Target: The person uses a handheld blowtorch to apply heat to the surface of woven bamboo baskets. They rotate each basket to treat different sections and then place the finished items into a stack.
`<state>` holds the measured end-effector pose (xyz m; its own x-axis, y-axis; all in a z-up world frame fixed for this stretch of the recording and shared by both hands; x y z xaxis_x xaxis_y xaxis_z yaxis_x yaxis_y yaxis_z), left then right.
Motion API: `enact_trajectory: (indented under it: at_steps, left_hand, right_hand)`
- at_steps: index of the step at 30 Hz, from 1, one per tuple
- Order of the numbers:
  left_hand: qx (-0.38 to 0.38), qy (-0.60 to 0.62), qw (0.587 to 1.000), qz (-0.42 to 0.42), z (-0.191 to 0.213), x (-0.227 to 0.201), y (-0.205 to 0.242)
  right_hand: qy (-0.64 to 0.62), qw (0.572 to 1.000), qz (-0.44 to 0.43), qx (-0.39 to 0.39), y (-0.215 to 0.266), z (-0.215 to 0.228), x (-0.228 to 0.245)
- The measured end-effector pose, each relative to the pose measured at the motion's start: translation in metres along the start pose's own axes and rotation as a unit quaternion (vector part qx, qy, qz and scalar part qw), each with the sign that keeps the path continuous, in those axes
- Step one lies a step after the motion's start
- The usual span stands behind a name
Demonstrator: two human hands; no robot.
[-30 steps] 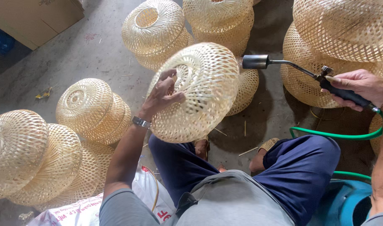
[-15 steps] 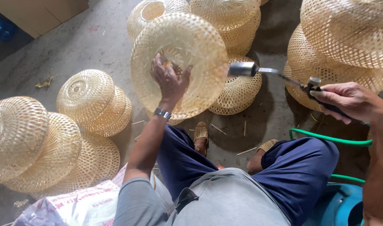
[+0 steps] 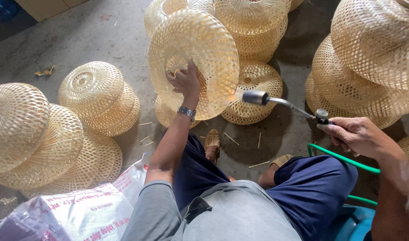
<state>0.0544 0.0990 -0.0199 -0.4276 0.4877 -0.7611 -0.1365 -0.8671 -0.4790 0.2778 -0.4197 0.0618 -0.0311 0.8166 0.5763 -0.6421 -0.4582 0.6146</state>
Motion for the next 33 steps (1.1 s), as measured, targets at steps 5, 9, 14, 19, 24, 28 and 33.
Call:
enact_trajectory:
  at_steps: [5, 9, 14, 19, 24, 28, 33]
  left_hand:
    - [0.008, 0.168, 0.980, 0.108, -0.001, 0.009, 0.001]
    - [-0.039, 0.439, 0.869, 0.224, -0.010, 0.017, 0.010]
    - [0.018, 0.675, 0.729, 0.116, -0.003, 0.002, 0.005]
    - [0.053, 0.740, 0.653, 0.152, 0.012, -0.016, 0.002]
    - [0.030, 0.742, 0.645, 0.181, 0.007, 0.007, 0.006]
    - [0.048, 0.706, 0.675, 0.207, 0.009, 0.006, 0.016]
    - [0.123, 0.692, 0.677, 0.219, 0.027, -0.012, 0.038]
  right_hand:
    - [-0.031, 0.999, 0.036, -0.001, 0.012, -0.007, 0.010]
    - [0.010, 1.000, 0.020, -0.004, 0.010, -0.013, 0.016]
    - [-0.073, 0.992, 0.097, 0.012, 0.007, -0.015, 0.017]
    - [-0.005, 1.000, 0.030, 0.000, -0.002, -0.021, 0.016]
    - [-0.032, 0.993, 0.104, -0.040, 0.005, -0.012, 0.050]
    - [-0.051, 0.984, 0.167, 0.023, 0.013, -0.020, 0.079]
    - [-0.033, 0.992, 0.120, -0.027, 0.023, -0.016, 0.087]
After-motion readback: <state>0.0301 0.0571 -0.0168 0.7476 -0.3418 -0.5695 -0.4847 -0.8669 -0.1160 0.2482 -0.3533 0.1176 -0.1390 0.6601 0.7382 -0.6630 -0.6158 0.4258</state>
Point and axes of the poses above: each hand's wrist, its own y-axis away from the middle knuckle, its own z-axis out of the back of the hand, x = y × z, the point moved 8 cm from there along -y, towards the middle knuckle, and after that the axes turned 15 degrees about -z, right-handed, at the moved point
